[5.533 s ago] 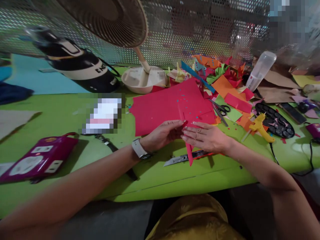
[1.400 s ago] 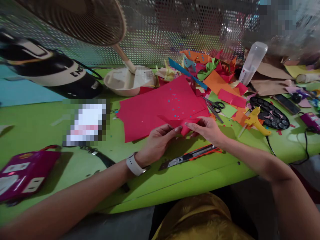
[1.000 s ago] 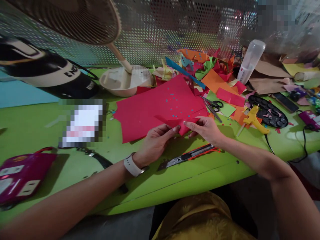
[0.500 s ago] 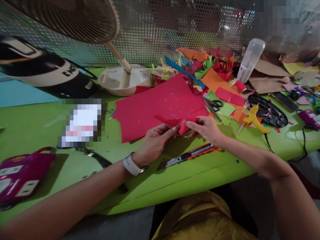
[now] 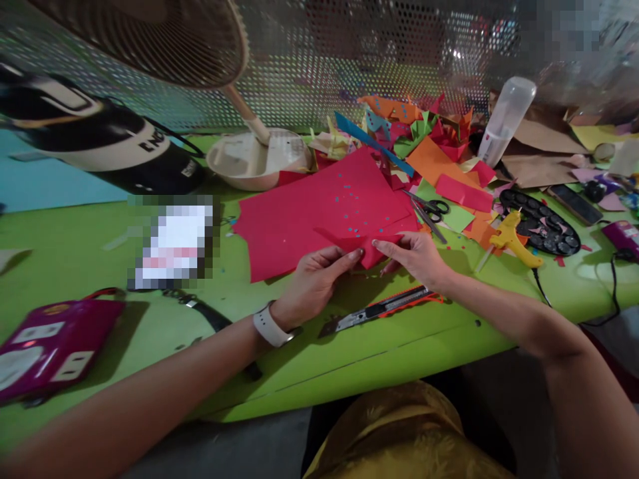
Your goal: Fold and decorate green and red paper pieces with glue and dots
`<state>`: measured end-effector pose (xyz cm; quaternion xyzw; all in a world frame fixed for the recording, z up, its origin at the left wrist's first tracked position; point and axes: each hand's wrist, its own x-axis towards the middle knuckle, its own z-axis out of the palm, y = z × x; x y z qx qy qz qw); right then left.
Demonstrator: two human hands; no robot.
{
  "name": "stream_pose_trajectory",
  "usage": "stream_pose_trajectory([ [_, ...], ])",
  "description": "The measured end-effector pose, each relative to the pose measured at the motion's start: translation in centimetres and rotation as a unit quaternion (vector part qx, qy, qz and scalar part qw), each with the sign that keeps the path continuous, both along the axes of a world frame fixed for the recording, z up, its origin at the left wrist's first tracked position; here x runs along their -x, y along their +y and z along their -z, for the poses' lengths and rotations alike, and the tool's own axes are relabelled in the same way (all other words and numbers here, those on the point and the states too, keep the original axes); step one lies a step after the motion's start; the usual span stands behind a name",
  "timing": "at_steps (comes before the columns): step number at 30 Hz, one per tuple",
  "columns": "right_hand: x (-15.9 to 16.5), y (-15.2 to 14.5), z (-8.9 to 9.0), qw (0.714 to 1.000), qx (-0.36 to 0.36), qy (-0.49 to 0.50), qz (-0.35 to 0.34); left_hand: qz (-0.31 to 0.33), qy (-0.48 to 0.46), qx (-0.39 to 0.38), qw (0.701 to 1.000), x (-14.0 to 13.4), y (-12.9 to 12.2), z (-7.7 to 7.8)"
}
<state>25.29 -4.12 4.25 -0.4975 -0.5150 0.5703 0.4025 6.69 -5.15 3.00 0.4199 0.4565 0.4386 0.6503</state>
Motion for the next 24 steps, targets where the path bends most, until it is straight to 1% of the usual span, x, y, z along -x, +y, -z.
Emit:
stream_pose_trajectory([
  [3,0.06,0.02,0.07,1.000,-0.001,0.001,0.001,0.001,-0.007,0.006,1.000,0.00,0.00,-0.02],
  [7,0.19,0.01,0.03,1.000,-0.019,0.009,0.008,0.003,-0.008,-0.012,1.000,-0.02,0.01,-0.01],
  [10,0.26,-0.15,-0.19,0.999,-0.042,0.013,-0.002,0.009,0.002,-0.021,1.000,-0.08,-0.03,-0.08],
  [15,0.27,-0.44,-0.55,0.998,-0.065,-0.009,-0.022,0.031,0.022,-0.010,0.999,-0.03,-0.07,0.04],
  [18,0.26,-0.46,-0.55,0.998,-0.059,-0.006,-0.031,0.036,0.032,-0.009,0.999,0.05,-0.03,0.20],
  [24,0.26,-0.27,-0.28,0.999,-0.031,0.015,-0.024,0.044,0.030,-0.013,0.998,0.07,0.06,0.13],
])
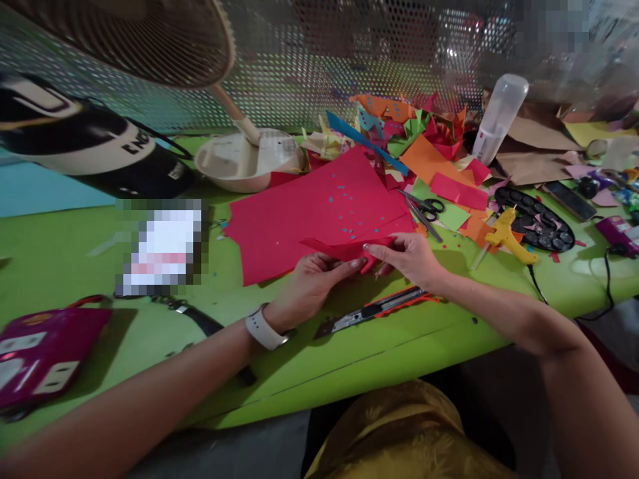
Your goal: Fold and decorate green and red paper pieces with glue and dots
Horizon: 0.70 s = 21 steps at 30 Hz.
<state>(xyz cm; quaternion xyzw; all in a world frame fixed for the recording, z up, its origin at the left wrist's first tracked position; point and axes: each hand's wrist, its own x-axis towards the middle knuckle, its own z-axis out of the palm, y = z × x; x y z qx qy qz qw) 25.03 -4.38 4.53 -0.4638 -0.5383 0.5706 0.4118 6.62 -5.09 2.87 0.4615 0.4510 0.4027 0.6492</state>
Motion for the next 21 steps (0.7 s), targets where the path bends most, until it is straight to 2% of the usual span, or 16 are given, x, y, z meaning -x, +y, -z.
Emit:
stream_pose_trajectory([
  [12,-0.2,0.3,-0.6,0.999,0.023,0.023,0.005,0.044,0.000,0.022,0.999,0.4,0.3,-0.2],
  [17,-1.4,1.8,-0.8,0.993,0.020,0.044,0.106,0.014,-0.031,0.054,0.998,0.4,0.3,-0.5],
  [19,-1.5,1.8,-1.1,0.995,0.028,0.035,0.087,-0.002,-0.036,0.050,0.998,0.3,0.2,-0.6],
  [21,-1.1,1.2,-1.3,0.999,0.048,0.009,0.007,-0.003,-0.029,0.041,0.999,0.1,0.1,-0.5],
])
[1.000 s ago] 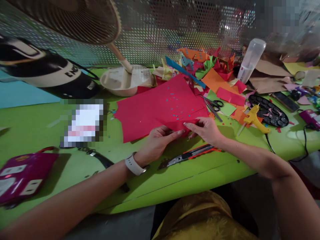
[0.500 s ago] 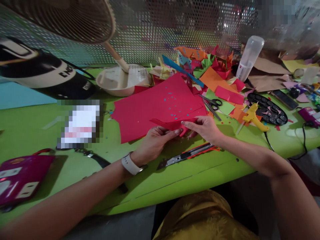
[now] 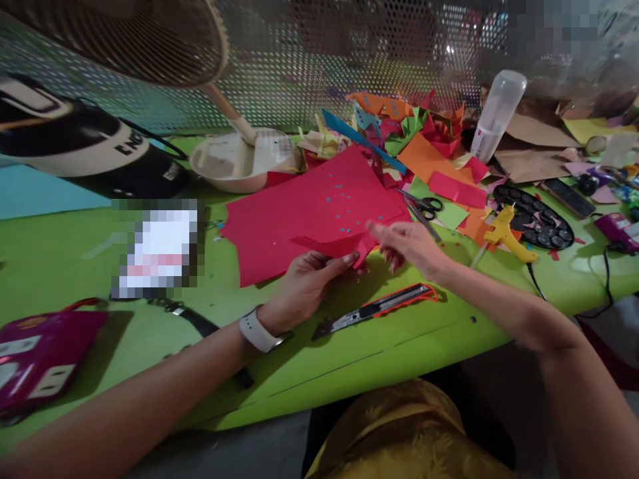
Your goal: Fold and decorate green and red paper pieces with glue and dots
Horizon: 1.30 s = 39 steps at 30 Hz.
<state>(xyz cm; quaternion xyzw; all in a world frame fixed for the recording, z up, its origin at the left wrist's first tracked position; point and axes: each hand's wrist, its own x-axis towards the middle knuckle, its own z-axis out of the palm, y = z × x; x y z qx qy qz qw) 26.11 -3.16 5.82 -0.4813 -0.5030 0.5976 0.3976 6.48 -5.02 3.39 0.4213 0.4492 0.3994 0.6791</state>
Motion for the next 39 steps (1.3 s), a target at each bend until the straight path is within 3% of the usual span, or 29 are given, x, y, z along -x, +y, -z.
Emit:
stream_pose_trajectory([
  [3,0.8,-1.0,0.0,0.994,0.019,-0.022,-0.109,0.009,0.007,-0.014,1.000,-0.3,-0.2,0.2],
  [6,1.1,-1.3,0.3,0.990,0.009,-0.011,-0.142,0.017,-0.003,-0.017,1.000,-0.4,-0.4,0.2],
  [13,0.8,-1.1,0.7,0.995,0.020,0.003,-0.096,0.047,-0.011,0.001,0.999,-0.4,-0.5,-0.6],
  [22,-0.2,-0.1,-0.2,0.999,-0.012,-0.012,-0.040,0.055,-0.016,0.023,0.998,0.2,-0.1,-0.9],
  [27,-0.5,0.2,-0.1,0.998,-0.025,-0.036,-0.046,0.054,0.002,-0.023,0.998,0.3,0.3,-0.6],
  [33,-0.9,0.8,0.6,0.999,-0.035,-0.011,0.004,0.061,0.106,-0.173,0.977,1.0,0.9,-0.2],
  [39,-0.5,0.0,-0.1,0.988,-0.045,-0.115,-0.089,0.091,0.051,-0.226,0.969,1.3,1.3,0.7],
])
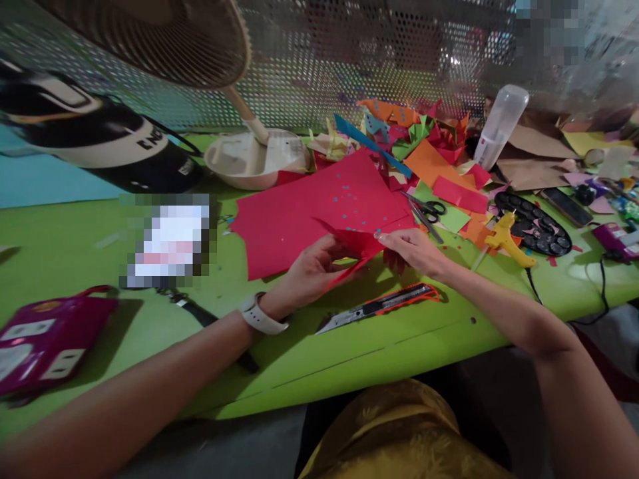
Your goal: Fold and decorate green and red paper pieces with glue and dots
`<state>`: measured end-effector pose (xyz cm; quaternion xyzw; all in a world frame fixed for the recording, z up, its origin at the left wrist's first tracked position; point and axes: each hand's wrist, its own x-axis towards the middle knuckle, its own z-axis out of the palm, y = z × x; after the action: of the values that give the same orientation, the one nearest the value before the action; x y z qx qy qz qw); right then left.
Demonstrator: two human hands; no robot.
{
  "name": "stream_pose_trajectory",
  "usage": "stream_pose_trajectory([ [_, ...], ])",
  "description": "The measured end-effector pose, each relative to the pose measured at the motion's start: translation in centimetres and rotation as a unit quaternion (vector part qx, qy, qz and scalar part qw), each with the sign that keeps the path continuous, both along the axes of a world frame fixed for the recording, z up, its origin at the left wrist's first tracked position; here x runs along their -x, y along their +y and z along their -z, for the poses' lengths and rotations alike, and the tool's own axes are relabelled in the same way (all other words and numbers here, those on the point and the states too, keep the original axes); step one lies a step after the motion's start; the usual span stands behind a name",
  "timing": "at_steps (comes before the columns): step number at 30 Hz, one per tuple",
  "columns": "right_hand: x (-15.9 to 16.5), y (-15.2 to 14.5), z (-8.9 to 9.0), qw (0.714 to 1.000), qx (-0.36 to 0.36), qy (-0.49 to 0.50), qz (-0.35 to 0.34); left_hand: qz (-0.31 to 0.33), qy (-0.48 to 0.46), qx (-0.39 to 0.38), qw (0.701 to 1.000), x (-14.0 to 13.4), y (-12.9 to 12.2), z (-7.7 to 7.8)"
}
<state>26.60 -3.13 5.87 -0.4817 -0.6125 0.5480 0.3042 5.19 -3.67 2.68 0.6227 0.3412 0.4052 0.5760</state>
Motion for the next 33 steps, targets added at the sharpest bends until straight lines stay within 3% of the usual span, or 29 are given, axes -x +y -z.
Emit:
stream_pose_trajectory([
  [4,0.3,-0.1,-0.1,0.999,0.032,-0.006,-0.004,-0.001,-0.045,0.026,0.999,-0.1,0.2,0.6],
  [8,0.6,0.2,-0.1,0.998,0.064,-0.012,0.008,-0.060,-0.080,0.041,0.994,0.0,0.4,0.7],
  [12,0.8,0.1,-0.2,0.997,0.069,-0.025,0.034,-0.107,-0.098,0.158,0.977,0.1,0.4,0.1],
  [16,0.8,0.0,0.0,0.997,0.069,-0.017,0.038,-0.107,-0.107,0.231,0.961,-0.1,0.3,-0.5],
  [20,0.6,0.2,0.6,0.998,0.050,0.000,0.042,-0.057,-0.069,0.264,0.961,-0.2,0.2,-0.6],
  [33,-0.1,0.6,0.7,1.000,-0.020,0.012,0.001,-0.061,-0.087,0.251,0.962,0.7,1.0,-1.0],
])
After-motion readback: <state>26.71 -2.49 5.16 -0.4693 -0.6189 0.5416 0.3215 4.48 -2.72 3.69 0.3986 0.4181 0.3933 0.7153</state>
